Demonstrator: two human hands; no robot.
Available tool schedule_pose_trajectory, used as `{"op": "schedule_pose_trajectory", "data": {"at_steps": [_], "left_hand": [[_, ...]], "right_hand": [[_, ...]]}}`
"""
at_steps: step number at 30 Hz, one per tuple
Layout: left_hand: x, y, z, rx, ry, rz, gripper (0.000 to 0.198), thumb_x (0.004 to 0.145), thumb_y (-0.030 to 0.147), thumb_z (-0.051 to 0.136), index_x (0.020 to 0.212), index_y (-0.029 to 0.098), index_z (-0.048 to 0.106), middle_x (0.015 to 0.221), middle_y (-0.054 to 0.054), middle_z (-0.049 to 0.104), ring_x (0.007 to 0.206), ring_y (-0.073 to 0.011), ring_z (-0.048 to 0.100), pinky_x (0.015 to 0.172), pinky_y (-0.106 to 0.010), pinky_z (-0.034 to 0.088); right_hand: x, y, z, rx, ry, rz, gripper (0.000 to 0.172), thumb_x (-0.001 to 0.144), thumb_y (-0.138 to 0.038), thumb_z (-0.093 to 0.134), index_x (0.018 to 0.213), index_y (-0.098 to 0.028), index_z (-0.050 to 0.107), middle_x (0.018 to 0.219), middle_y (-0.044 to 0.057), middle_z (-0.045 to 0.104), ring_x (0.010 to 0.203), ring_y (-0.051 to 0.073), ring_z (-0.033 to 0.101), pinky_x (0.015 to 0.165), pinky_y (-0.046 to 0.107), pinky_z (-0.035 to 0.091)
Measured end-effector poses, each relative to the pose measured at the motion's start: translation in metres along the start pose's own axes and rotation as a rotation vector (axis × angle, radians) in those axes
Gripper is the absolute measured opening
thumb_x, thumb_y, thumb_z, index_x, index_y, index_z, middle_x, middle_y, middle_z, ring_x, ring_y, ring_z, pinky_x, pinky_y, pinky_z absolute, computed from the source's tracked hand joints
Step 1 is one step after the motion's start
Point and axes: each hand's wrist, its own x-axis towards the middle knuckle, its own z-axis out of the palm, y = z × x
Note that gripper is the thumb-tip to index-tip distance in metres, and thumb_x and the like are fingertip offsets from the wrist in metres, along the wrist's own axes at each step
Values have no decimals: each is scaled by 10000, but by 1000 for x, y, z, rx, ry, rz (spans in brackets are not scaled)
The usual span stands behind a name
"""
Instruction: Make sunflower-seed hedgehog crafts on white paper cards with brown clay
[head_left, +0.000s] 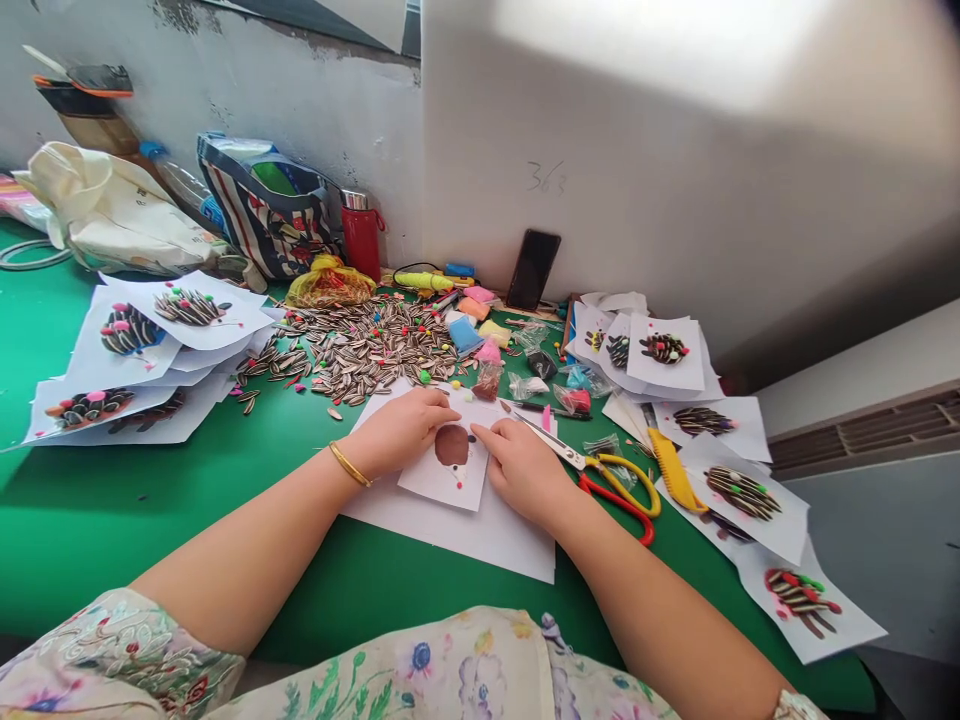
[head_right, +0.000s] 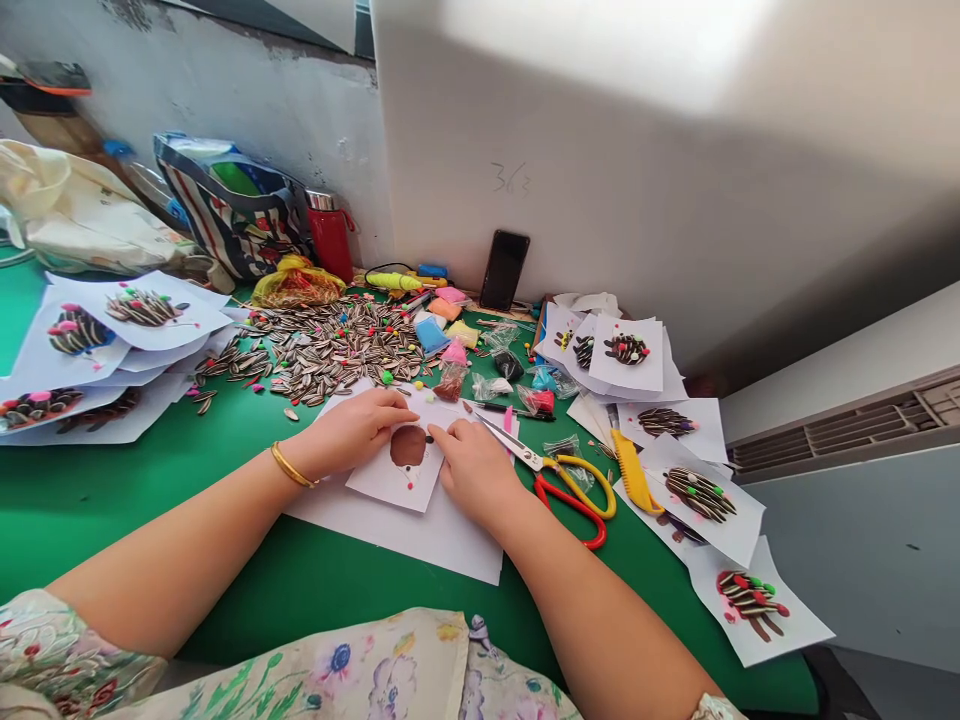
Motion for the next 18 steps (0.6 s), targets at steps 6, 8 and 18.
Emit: {"op": "schedule_pose_trajectory", "data": {"at_steps": [6,8,18], "left_hand": [[-1,0,0,-16,4,31,366,854,68,476,1004,222,773,995,-73,696,942,-212,626,860,-336,508],[-1,-1,0,-8,11,25,366,854,67,474,1009,219,767,1030,-74,699,970,-217,630,878,-342,513],[-1,4,-1,18,48,-62,323,869,62,462,1039,167,715,1057,-88,698,1009,-231,632,896,-372,524]], "right_hand": [[1,0,0,1,-10,0,505,851,-74,493,1338,-175,582,1079,119,618,962,256,549,856,394,488],[1,-1,1,16,2,7,512,854,-76,479,1350,-168,570,1087,121,623,980,260,555,874,401,490],[26,47,-39,-78,197,325,429,932,-327,500,1322,-174,595,1216,130,614,1136,279,550,974,392,444]]}}
